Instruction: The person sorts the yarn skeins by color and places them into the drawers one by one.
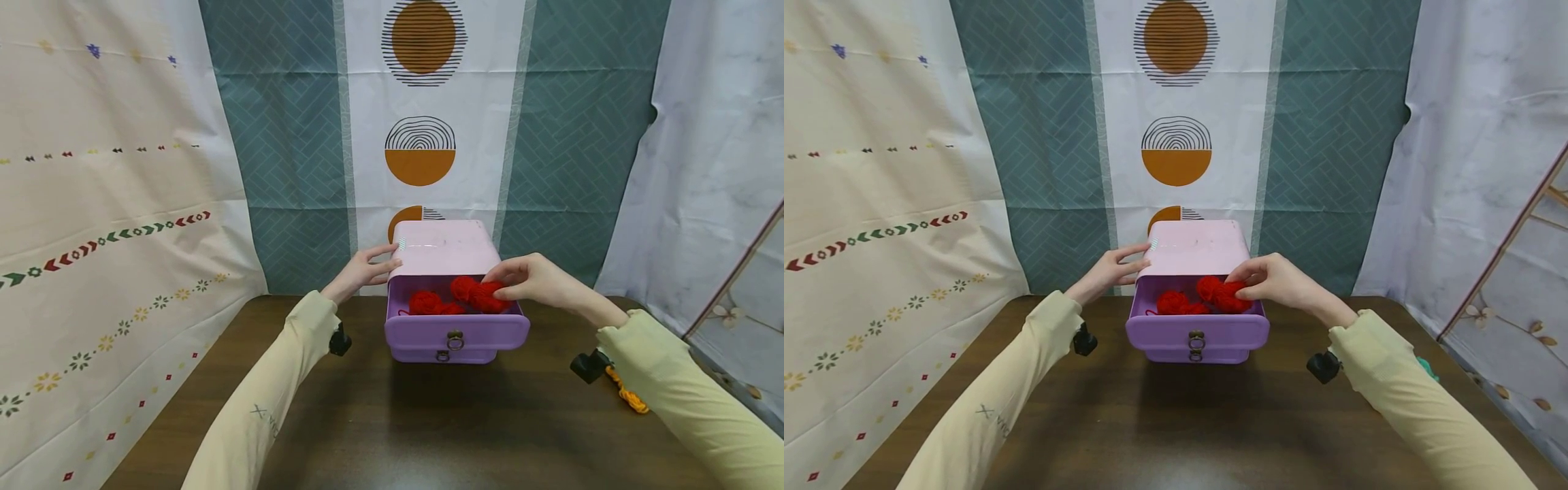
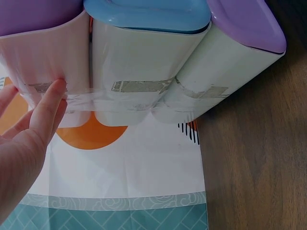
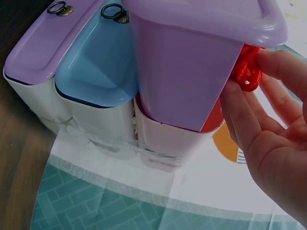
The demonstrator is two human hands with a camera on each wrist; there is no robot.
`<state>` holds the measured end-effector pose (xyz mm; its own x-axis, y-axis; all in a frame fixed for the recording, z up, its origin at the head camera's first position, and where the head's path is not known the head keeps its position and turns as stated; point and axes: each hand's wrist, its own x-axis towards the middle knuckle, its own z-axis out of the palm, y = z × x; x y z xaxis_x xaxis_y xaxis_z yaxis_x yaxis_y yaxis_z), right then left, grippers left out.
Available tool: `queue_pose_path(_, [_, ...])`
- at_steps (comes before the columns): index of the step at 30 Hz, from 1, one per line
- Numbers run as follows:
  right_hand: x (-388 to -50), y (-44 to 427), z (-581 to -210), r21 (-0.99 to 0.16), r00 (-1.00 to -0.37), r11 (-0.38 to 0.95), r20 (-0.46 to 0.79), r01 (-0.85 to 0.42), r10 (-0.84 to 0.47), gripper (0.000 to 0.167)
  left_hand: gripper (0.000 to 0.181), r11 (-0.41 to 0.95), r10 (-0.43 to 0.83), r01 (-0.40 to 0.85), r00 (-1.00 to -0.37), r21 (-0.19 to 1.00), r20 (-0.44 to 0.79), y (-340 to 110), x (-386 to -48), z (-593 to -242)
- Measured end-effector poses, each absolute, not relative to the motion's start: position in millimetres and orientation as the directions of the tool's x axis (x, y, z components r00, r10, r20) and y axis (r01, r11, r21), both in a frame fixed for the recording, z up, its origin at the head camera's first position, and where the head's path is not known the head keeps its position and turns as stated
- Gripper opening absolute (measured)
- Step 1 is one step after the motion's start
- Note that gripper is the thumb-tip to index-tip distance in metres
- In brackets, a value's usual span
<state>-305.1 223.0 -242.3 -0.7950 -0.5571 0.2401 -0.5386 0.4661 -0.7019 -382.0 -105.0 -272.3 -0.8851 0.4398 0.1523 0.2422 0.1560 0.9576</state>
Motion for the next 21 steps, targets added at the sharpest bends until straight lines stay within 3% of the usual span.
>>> queue_pose_path(11, [-306.7,219.9,-243.4,-0.647,-0.797,0.511,0.269,-0.566,-0.541,0.028,0.057,0.190,0.427,0.236,-0.894,0.953,0.136,-102.5,-371.8,-265.2])
queue_pose_path(21, [-306.6,223.3,-241.3,-0.681,-0.810,0.491,0.272,-0.543,-0.519,0.031,0.058,0.161,0.404,0.237,-0.901,0.958,0.156,-105.5,-394.5,-282.3])
